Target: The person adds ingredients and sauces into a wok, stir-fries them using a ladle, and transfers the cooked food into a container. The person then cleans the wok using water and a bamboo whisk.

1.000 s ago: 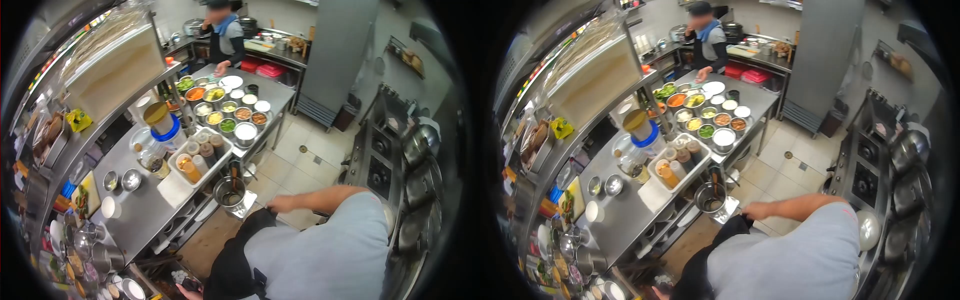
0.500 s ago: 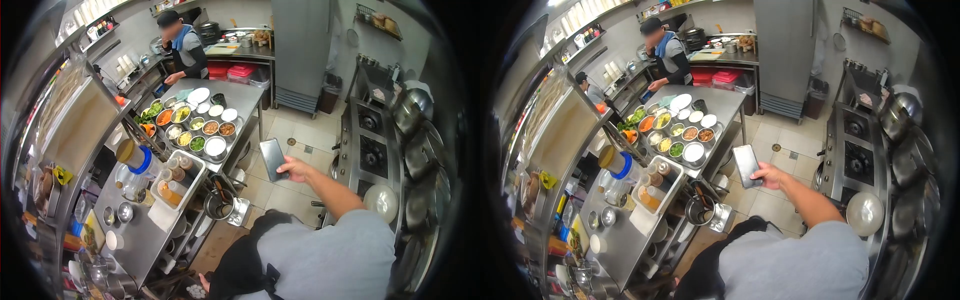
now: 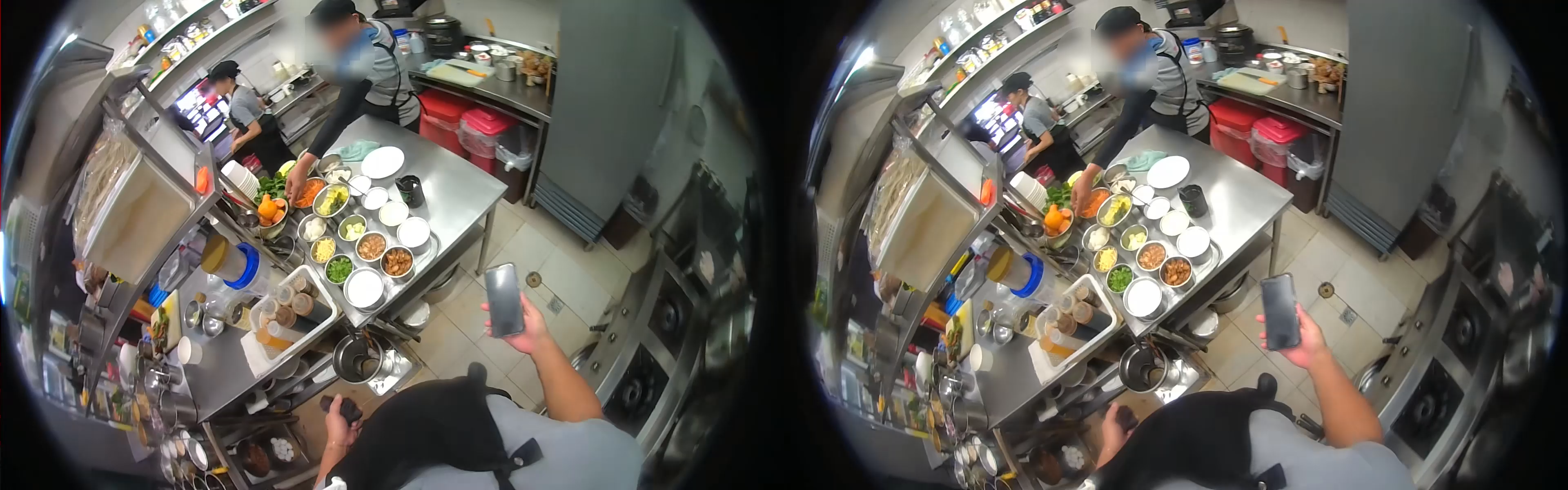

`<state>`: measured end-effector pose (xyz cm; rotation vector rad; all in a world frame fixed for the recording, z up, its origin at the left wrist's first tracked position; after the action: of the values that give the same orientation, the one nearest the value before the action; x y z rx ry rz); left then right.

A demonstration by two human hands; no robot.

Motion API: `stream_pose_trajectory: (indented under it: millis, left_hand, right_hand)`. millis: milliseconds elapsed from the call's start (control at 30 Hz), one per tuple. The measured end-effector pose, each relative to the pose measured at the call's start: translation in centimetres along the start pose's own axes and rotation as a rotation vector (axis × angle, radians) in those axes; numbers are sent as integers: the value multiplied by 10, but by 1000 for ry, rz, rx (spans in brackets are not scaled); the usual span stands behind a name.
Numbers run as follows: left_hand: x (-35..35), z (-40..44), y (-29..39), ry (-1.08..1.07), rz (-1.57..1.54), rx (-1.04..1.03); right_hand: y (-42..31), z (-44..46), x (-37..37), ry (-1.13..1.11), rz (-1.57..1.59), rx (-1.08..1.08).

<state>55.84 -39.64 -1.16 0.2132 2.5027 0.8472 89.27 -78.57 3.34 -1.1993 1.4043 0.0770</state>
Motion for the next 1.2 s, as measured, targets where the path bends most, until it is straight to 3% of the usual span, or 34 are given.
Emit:
stream_pose_trajectory:
  millis: [33, 167, 367, 567, 667, 967, 1200]
  left_hand:
    - [-29, 0, -8, -82, 15, 26]
    - [-127, -7, -29, -67, 119, -4]
    - [-207, 12, -58, -281, 243, 121]
    - [-288, 30, -69, -338, 215, 187]
    - [-328, 48, -59, -474, 144, 216]
    - [-405, 108, -6, -436, -109, 60]
    - [-415, 121, 31, -203, -158, -183]
  right_hand:
    - [-15, 2, 14, 15, 12, -2]
    - [-62, 2, 48, 72, -38, 9]
    - [-84, 22, 71, 131, -4, 2]
    - [-99, 60, 62, 150, -10, 16]
    - [-130, 85, 60, 90, -62, 25]
    - [-235, 209, 39, 64, -189, 41]
    - [-269, 308, 10, -120, -171, -102]
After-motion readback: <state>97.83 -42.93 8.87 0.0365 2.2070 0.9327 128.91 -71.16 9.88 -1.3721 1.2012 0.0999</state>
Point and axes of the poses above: each hand's wrist, its own z-axis towards the middle knuckle, its own x-axis out of the back of the hand, y = z × x, the point moved 4 cm from there along z, towards the middle knuckle, and after that the axes turned 14 degrees about -z, right-handed, at the moved point
